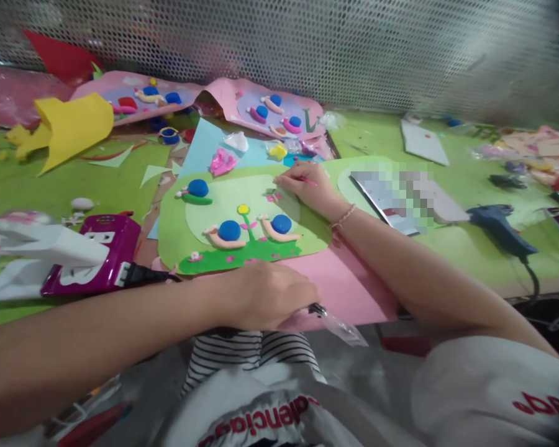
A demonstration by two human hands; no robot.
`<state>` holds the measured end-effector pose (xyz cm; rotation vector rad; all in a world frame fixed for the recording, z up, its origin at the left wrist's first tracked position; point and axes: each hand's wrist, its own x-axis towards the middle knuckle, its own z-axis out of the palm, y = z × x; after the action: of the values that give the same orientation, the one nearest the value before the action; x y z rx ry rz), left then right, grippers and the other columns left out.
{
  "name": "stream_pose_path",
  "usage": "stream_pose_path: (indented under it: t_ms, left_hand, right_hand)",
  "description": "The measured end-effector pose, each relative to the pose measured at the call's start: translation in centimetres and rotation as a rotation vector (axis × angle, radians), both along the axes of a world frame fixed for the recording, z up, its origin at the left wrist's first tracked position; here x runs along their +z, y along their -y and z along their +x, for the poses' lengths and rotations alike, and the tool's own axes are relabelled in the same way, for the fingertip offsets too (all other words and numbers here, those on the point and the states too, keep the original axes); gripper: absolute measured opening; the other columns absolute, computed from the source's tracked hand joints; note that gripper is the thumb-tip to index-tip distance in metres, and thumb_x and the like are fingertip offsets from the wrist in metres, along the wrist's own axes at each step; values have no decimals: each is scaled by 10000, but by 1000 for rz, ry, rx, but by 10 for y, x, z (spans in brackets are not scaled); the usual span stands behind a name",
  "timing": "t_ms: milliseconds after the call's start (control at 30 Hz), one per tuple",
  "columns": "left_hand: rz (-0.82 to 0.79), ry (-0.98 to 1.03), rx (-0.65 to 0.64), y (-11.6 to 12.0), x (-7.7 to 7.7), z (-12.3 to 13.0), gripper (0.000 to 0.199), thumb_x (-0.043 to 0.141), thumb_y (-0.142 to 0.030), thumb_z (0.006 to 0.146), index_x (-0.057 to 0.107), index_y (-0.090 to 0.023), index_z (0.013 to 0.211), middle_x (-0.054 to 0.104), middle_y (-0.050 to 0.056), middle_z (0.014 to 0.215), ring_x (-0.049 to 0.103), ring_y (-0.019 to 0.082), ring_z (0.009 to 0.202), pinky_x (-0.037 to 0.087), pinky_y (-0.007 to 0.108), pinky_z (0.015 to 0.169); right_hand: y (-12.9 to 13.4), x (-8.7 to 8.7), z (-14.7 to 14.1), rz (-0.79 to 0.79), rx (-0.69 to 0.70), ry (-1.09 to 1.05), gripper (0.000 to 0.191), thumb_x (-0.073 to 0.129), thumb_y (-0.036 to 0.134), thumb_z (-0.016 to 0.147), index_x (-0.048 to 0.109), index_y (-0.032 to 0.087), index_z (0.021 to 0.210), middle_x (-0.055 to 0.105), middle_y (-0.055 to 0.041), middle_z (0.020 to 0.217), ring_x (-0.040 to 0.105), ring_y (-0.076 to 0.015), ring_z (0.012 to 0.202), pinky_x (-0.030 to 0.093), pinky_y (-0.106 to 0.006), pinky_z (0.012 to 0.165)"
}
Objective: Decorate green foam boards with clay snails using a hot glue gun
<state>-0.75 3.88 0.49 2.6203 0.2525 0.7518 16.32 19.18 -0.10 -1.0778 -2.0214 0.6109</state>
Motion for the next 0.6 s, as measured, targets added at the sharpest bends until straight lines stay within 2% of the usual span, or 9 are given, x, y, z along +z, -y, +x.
stream_pose_path:
  t_ms: [167, 367, 600]
  left_hand:
    - [-26, -25, 11, 0, 1, 0, 230, 363, -251, 956, 551, -147, 873, 627, 67, 737, 569, 169, 694, 452, 259, 662]
    - [-53, -48, 20, -1, 2, -1, 226, 362, -216, 945, 563, -141, 876, 633, 70, 749, 581, 171, 698, 452, 262, 653]
    - [-76, -93, 21, -1, 5, -1, 201, 370, -236, 948, 543, -164, 873, 636, 65, 764, 585, 171, 719, 438, 263, 647]
  right_hand:
    - [1, -6, 0, -39, 39, -11, 167, 718, 268, 743, 692, 182, 602, 645, -33, 625, 518, -133, 637, 445, -286, 652]
    - [4, -1, 0, -100, 54, -16, 213, 737, 209, 728, 646, 154, 545, 593, -22, 559, 494, -117, 584, 404, -272, 589]
    - [5, 1, -2, -123, -24, -27, 222, 711, 289, 763, 657, 133, 614, 586, -10, 583, 461, -96, 559, 347, -252, 524]
